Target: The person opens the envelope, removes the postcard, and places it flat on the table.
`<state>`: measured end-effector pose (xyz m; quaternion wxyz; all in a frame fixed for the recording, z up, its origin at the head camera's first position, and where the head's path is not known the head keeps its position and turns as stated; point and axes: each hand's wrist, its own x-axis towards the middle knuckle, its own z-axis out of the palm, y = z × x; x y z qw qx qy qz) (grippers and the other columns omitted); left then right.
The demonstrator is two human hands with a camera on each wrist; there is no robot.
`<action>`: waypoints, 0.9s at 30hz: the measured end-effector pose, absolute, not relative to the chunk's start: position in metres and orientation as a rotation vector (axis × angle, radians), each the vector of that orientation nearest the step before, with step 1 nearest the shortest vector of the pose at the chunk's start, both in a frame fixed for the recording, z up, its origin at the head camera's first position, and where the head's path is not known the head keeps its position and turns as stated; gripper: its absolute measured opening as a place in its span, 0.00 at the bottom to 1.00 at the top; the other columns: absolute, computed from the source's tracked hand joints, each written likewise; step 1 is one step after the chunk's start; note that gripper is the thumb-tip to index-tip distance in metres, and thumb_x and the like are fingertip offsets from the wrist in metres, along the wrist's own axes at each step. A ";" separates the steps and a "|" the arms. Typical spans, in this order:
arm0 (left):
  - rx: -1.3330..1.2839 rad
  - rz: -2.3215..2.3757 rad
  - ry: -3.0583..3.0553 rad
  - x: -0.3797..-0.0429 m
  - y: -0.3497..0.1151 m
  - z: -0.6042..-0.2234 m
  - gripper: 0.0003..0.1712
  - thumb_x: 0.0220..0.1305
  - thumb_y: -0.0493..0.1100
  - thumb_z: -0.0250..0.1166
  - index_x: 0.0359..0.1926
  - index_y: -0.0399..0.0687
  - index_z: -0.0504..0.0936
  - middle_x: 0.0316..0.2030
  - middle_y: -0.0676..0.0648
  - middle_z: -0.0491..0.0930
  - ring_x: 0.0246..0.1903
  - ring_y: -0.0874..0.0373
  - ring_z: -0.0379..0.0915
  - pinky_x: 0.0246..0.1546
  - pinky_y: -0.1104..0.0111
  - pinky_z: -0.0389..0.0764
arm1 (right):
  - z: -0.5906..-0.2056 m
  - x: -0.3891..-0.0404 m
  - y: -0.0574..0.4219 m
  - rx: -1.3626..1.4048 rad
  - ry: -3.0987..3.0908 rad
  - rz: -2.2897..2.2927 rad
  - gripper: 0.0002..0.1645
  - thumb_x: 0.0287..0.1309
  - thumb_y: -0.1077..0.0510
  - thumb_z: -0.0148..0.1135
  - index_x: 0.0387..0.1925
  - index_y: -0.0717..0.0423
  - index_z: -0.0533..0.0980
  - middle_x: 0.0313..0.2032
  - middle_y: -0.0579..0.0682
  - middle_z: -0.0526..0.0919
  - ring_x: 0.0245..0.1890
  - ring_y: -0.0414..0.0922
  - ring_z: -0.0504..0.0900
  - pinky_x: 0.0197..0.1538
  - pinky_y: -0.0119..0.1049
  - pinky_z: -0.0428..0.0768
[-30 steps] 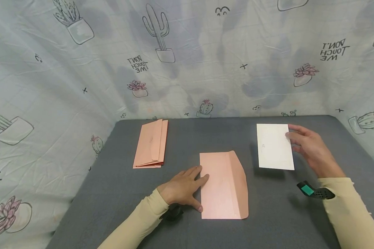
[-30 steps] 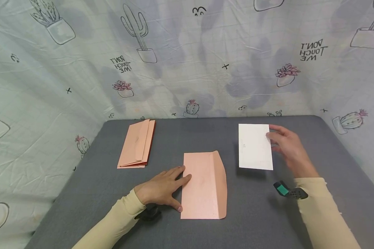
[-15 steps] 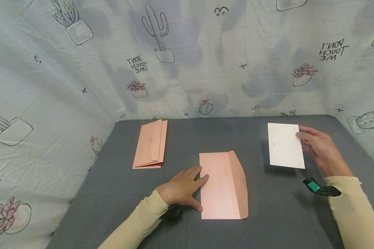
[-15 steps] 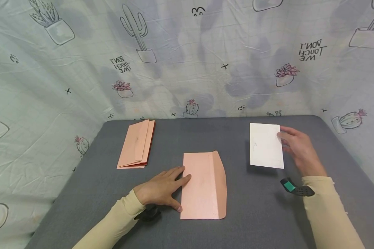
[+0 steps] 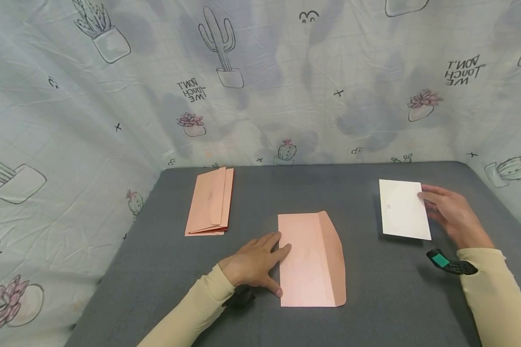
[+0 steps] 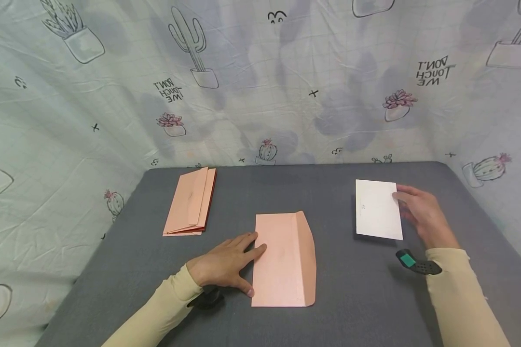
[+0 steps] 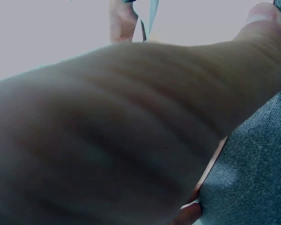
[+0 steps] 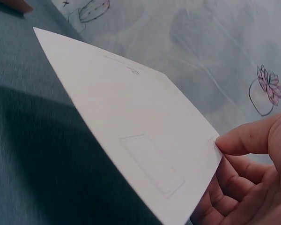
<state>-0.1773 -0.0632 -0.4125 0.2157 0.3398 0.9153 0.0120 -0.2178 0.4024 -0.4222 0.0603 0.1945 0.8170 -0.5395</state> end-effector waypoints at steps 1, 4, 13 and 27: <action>0.938 0.034 2.536 -0.177 -0.063 -0.413 0.63 0.46 0.69 0.77 0.79 0.61 0.57 0.81 0.45 0.47 0.80 0.48 0.46 0.76 0.48 0.60 | -0.424 -0.216 0.405 0.596 2.475 -1.623 0.46 0.73 0.38 0.50 0.80 0.57 0.51 0.46 0.26 0.66 0.46 0.31 0.69 0.43 0.27 0.74; 0.926 0.041 2.534 -0.177 -0.063 -0.413 0.63 0.47 0.68 0.77 0.79 0.61 0.57 0.81 0.45 0.47 0.80 0.48 0.46 0.76 0.47 0.60 | -0.428 -0.211 0.413 0.614 2.485 -1.588 0.46 0.74 0.38 0.50 0.80 0.58 0.50 0.52 0.35 0.70 0.54 0.44 0.71 0.46 0.31 0.73; 0.908 0.068 2.535 -0.178 -0.065 -0.412 0.63 0.47 0.67 0.77 0.80 0.61 0.56 0.81 0.44 0.47 0.80 0.48 0.45 0.76 0.46 0.58 | -0.430 -0.197 0.432 0.644 2.535 -1.482 0.47 0.73 0.37 0.48 0.79 0.61 0.50 0.70 0.66 0.58 0.54 0.49 0.70 0.40 0.26 0.74; 0.920 0.092 2.523 -0.176 -0.064 -0.413 0.63 0.47 0.67 0.77 0.79 0.61 0.57 0.81 0.44 0.47 0.80 0.47 0.46 0.76 0.45 0.58 | -0.440 -0.191 0.433 0.660 2.635 -1.312 0.43 0.76 0.43 0.44 0.76 0.70 0.53 0.69 0.76 0.60 0.47 0.52 0.76 0.35 0.33 0.76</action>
